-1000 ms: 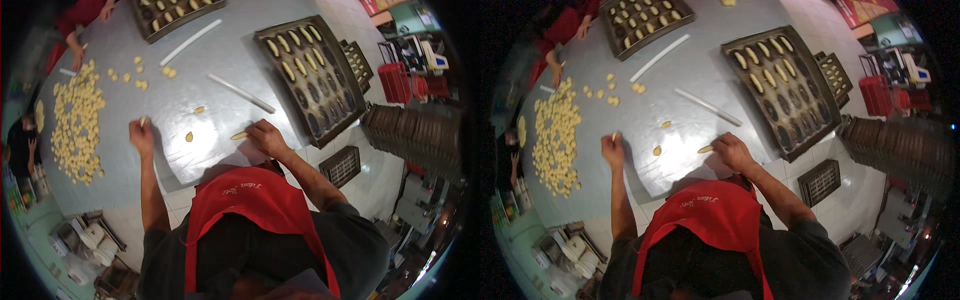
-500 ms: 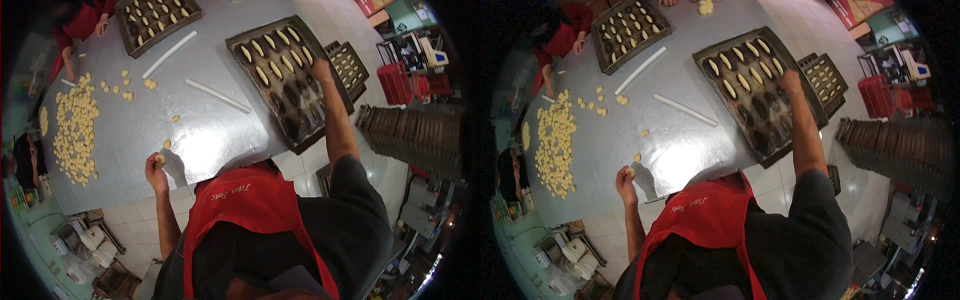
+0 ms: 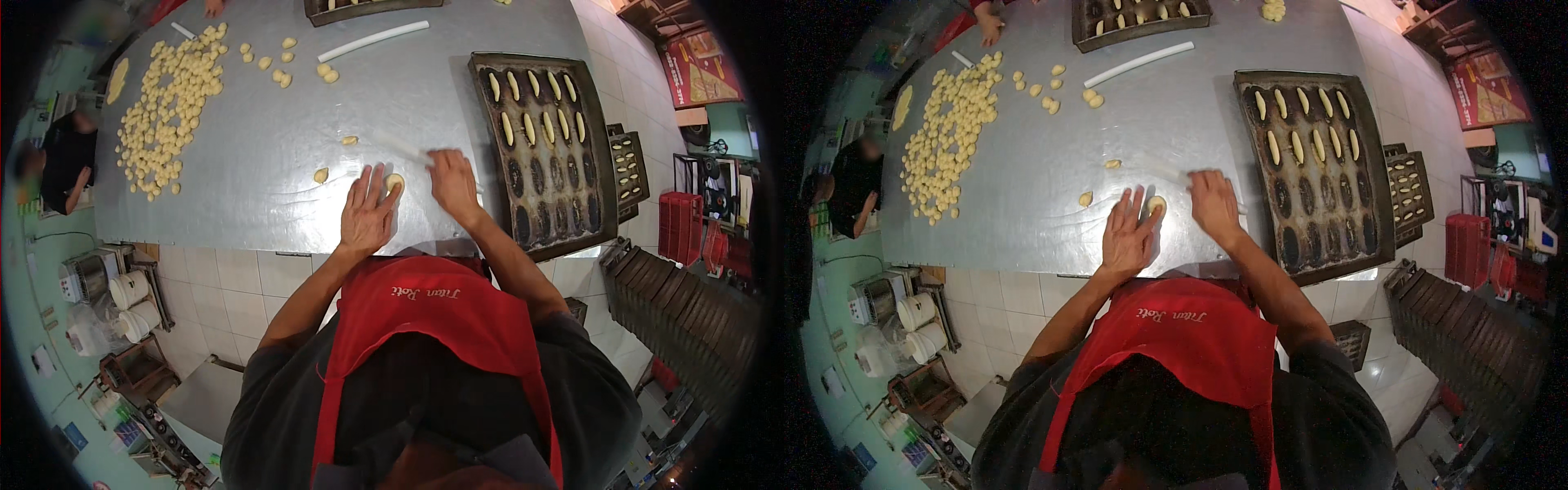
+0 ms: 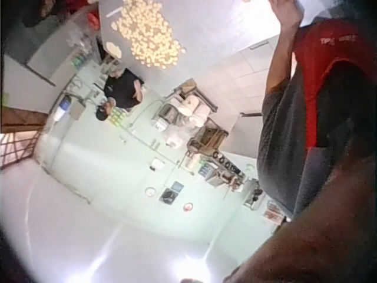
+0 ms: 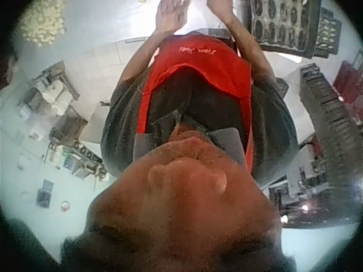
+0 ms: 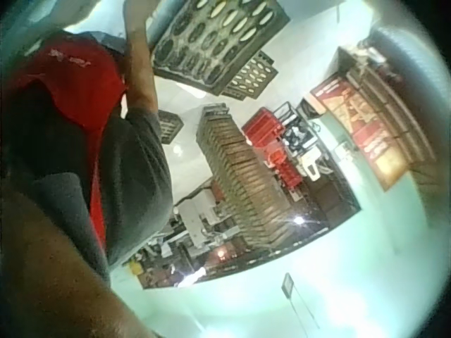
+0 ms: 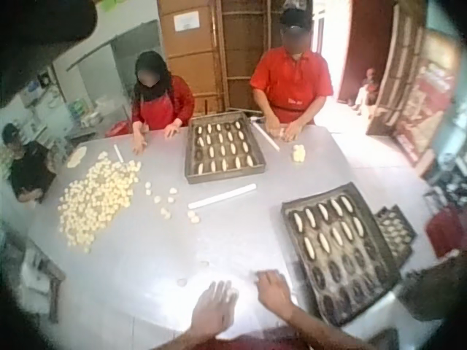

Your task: Preparing and shaping dough into small rolls at a bakery production table.

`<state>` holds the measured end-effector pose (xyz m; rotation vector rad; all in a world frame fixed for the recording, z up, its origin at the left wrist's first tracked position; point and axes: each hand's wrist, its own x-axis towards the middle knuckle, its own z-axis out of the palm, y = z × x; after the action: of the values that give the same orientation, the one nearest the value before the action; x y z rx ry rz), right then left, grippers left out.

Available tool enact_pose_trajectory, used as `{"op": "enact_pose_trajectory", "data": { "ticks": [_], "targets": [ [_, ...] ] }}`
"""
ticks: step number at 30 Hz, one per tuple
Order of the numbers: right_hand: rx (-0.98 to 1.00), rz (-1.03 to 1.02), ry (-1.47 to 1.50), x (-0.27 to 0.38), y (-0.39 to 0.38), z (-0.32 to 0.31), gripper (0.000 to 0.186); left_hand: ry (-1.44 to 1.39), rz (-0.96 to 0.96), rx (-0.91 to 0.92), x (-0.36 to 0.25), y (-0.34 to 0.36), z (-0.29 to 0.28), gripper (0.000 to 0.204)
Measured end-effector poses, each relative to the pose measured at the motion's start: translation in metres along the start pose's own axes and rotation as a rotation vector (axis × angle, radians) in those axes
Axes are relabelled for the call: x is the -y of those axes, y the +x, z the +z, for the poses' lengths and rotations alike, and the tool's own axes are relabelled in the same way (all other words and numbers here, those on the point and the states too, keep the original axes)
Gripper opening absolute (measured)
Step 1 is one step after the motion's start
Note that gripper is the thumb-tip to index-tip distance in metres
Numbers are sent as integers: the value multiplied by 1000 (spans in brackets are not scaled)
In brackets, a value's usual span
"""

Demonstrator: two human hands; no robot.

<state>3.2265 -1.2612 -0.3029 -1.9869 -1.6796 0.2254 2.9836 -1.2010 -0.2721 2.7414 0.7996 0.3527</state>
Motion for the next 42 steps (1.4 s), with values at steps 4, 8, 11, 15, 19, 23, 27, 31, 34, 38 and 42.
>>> {"op": "enact_pose_trajectory", "data": {
  "ticks": [4, 8, 11, 15, 19, 23, 27, 31, 34, 38, 42],
  "targets": [
    [90, -355, 171, 13, -6, 6, 36, 26, -177, -70, 28, 37, 9, 77],
    [-62, -165, 137, 32, 44, 3, 44, 186, -199, -117, 55, 73, 5, 76],
    [25, -116, 50, 45, -10, 6, 51, 186, -126, 14, 42, 26, 22, 74],
    [261, 55, 214, 36, -42, -4, 37, -142, -84, 99, 17, -19, 11, 71],
    [-150, 212, 96, -4, -8, 13, 39, -290, -233, -296, 55, 27, 1, 52],
    [-270, 78, -174, 44, 34, -12, 45, -36, -365, -308, 93, 54, 5, 28],
    [-63, 166, 665, 71, 40, 18, 36, -782, -498, -212, 56, 55, -7, 12],
    [182, 468, 1032, 94, 35, 19, 30, -819, -509, -278, 44, 35, 3, 23],
    [125, 475, 1131, 103, 18, 19, 25, -826, -707, -292, 32, 35, -3, 30],
    [55, 478, 1331, 110, -1, 29, 19, -715, -613, -329, 12, 29, -22, 36],
    [315, 548, 1596, 107, -17, 33, 13, -672, -694, -159, 19, 12, -17, 42]
  ]
}}
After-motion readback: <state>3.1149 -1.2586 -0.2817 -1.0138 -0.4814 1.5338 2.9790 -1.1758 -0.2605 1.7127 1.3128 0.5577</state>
